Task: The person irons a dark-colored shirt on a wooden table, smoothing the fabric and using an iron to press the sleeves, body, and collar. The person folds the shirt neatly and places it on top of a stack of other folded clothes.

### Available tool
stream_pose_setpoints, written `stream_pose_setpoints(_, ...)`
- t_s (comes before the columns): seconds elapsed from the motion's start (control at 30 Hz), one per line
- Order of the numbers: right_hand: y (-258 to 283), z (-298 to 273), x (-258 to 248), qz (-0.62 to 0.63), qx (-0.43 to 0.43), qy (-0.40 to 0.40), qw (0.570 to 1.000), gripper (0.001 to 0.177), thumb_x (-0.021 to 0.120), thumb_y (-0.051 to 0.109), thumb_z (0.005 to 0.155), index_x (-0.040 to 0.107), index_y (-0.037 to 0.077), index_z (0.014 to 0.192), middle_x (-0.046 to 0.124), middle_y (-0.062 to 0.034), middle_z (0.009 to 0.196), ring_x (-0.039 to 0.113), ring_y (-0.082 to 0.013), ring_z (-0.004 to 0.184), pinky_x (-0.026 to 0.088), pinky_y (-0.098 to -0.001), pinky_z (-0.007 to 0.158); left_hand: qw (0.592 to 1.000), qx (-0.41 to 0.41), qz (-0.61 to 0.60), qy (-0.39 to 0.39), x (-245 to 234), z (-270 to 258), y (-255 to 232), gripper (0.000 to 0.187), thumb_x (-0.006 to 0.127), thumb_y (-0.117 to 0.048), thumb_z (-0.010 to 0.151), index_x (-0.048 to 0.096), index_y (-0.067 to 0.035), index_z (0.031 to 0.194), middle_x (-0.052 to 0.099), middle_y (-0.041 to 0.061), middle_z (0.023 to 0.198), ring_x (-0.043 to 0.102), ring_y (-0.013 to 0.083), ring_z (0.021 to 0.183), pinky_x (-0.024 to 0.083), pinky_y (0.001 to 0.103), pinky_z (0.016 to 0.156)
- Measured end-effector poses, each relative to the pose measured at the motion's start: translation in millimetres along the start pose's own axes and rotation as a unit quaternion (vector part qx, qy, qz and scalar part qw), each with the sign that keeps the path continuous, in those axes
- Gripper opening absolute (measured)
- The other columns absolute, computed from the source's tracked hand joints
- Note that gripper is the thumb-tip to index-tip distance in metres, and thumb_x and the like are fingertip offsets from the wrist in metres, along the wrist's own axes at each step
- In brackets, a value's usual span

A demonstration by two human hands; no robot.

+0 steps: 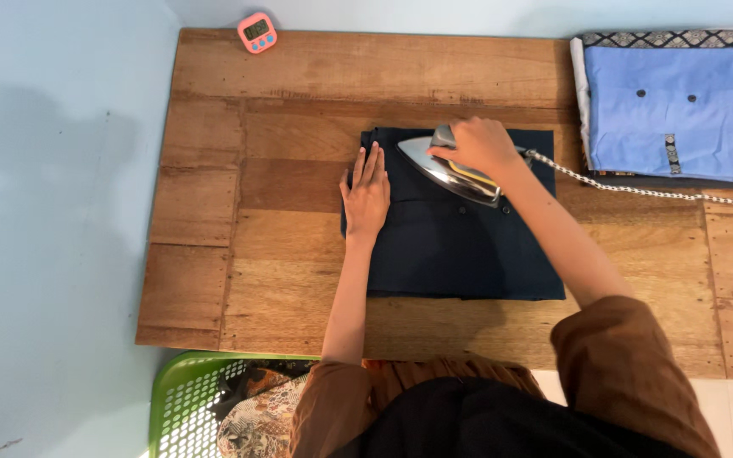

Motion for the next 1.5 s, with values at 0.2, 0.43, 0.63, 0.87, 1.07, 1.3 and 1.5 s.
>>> stream_pose_setpoints(0.2,-27.9,-10.6,-16.3,-0.046,0.020,0.026,0.998,0.075,0.063,0.078,0.084,0.076,0.005,0.085,0.071,-0.0179,0.071,0.072,-0.0344,0.068,0.057,-0.0461,0.062,1.000,0.002,0.002,0.004,0.8,0.3,0.6,0.045,0.055,-0.022,0.104,0.056,-0.013,0.149,0.043,-0.005,0.162,0.039,0.0166,0.149,0.039,0.050,0.116)
stream_pose_setpoints(0.43,-78.4,-56.3,-12.2,-0.097,0.043,0.036,0.994,0.083,0.059,0.083,0.091,0.073,0.002,0.079,0.068,-0.0132,0.062,0.070,-0.0268,0.057,0.056,-0.0378,0.055,1.000,-0.004,-0.003,0.014,-0.5,1.3,0.2,0.046,0.055,-0.021,0.104,0.056,-0.013,0.149,0.045,-0.005,0.161,0.041,0.0167,0.149,0.039,0.050,0.116)
stream_pose_setpoints(0.63,-96.7,-75.5,-16.3,-0.105,0.106,-0.019,0.989,0.082,0.064,0.083,0.089,0.074,0.002,0.082,0.067,-0.0146,0.062,0.069,-0.0295,0.055,0.056,-0.0393,0.054,1.000,0.003,0.001,0.007,-0.3,2.0,0.6,0.045,0.056,-0.021,0.104,0.056,-0.012,0.148,0.045,-0.004,0.161,0.041,0.0179,0.148,0.039,0.050,0.115)
stream_pose_setpoints(0.87,-155.1,-154.6,-29.8,0.135,0.184,-0.240,0.944,0.058,0.081,0.057,0.103,0.075,-0.001,0.107,0.073,-0.0140,0.083,0.071,-0.0256,0.070,0.055,-0.0381,0.066,1.000,0.021,0.017,-0.007,1.3,2.2,3.0,0.047,0.057,-0.022,0.103,0.056,-0.013,0.149,0.046,-0.003,0.160,0.042,0.0171,0.148,0.039,0.048,0.113)
stream_pose_setpoints(1.07,-226.3,-290.4,17.5,0.479,0.180,-0.532,0.674,0.042,0.078,0.035,0.113,0.052,0.003,0.120,0.055,-0.0033,0.078,0.052,-0.0118,0.058,0.041,-0.0271,0.051,0.999,0.034,0.019,0.002,5.4,1.0,6.9,0.051,0.056,-0.022,0.103,0.053,-0.013,0.153,0.044,-0.002,0.162,0.041,0.0188,0.149,0.038,0.048,0.113)
stream_pose_setpoints(1.3,-247.5,-384.8,61.2,0.430,0.206,-0.638,0.605,0.041,0.070,0.036,0.115,0.052,-0.001,0.109,0.053,-0.0080,0.074,0.049,-0.0146,0.053,0.035,-0.0287,0.047,0.996,0.061,0.072,0.005,4.9,1.7,-0.1,0.049,0.056,-0.017,0.104,0.053,-0.009,0.152,0.038,0.000,0.166,0.033,0.0233,0.155,0.024,0.059,0.120)
stream_pose_setpoints(1.5,-235.6,-392.5,92.0,0.446,0.204,-0.700,0.519,0.049,0.065,0.044,0.112,0.046,0.004,0.091,0.045,-0.0067,0.067,0.044,-0.0179,0.054,0.034,-0.0294,0.045,0.981,0.174,0.066,0.050,-16.7,1.3,-96.8,0.058,0.062,-0.009,0.091,0.057,-0.011,0.148,0.036,0.007,0.166,0.027,0.0286,0.157,0.010,0.075,0.118)
Point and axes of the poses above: each hand's wrist, its own z-axis towards the middle knuckle, its own x-axis out of the palm, y = z × x, the point moved 2 cm from there along z, towards the middle knuckle
